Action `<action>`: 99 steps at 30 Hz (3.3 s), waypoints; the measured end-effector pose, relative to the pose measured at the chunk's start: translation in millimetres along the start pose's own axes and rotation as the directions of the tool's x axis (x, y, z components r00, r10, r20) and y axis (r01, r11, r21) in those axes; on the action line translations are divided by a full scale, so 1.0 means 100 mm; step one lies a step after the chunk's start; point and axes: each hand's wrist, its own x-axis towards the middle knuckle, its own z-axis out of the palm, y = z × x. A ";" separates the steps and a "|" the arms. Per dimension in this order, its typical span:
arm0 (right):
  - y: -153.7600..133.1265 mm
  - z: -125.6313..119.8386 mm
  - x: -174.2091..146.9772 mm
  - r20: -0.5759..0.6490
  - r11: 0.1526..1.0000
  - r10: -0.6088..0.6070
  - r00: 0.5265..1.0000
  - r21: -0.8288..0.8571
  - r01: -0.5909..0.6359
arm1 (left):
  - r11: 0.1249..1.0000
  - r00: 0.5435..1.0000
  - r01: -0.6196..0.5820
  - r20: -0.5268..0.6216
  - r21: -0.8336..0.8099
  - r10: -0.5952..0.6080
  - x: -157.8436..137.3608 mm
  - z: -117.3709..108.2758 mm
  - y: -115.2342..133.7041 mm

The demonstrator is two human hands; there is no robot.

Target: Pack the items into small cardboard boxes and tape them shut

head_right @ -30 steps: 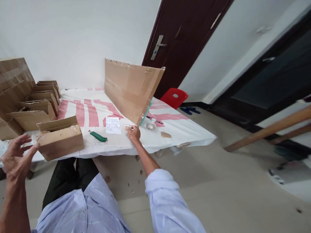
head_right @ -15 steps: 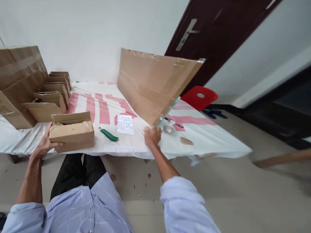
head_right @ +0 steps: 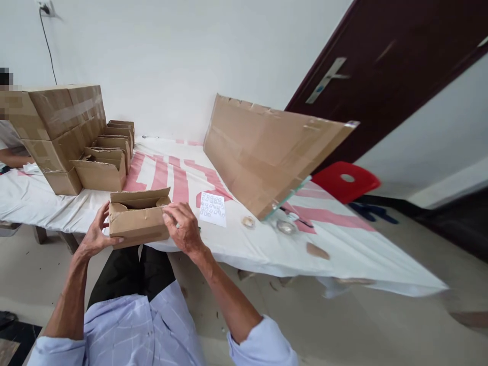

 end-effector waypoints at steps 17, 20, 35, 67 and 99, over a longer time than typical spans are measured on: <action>-0.70 0.07 0.06 0.298 0.996 -0.092 0.950 0.015 0.091 | 0.997 0.990 0.022 0.137 -0.068 -0.013 -0.21 -0.18 0.07; -0.75 0.03 0.04 0.308 0.995 -0.100 0.946 0.030 0.095 | 0.998 0.992 0.041 0.124 -0.044 -0.036 -0.21 -0.18 0.09; -0.55 0.07 0.40 0.389 1.000 0.020 0.921 -0.004 -0.020 | 0.993 0.993 0.113 0.031 0.044 -0.115 -0.19 -0.16 0.17; -0.61 0.77 0.57 0.291 0.951 -0.244 0.925 0.259 0.169 | 0.998 0.998 0.069 0.004 0.014 -0.069 -0.16 -0.02 0.25; -0.12 0.29 0.20 -0.007 0.688 0.499 0.867 0.612 -0.391 | 0.989 0.985 0.134 -0.123 0.067 -0.125 -0.02 -0.07 0.36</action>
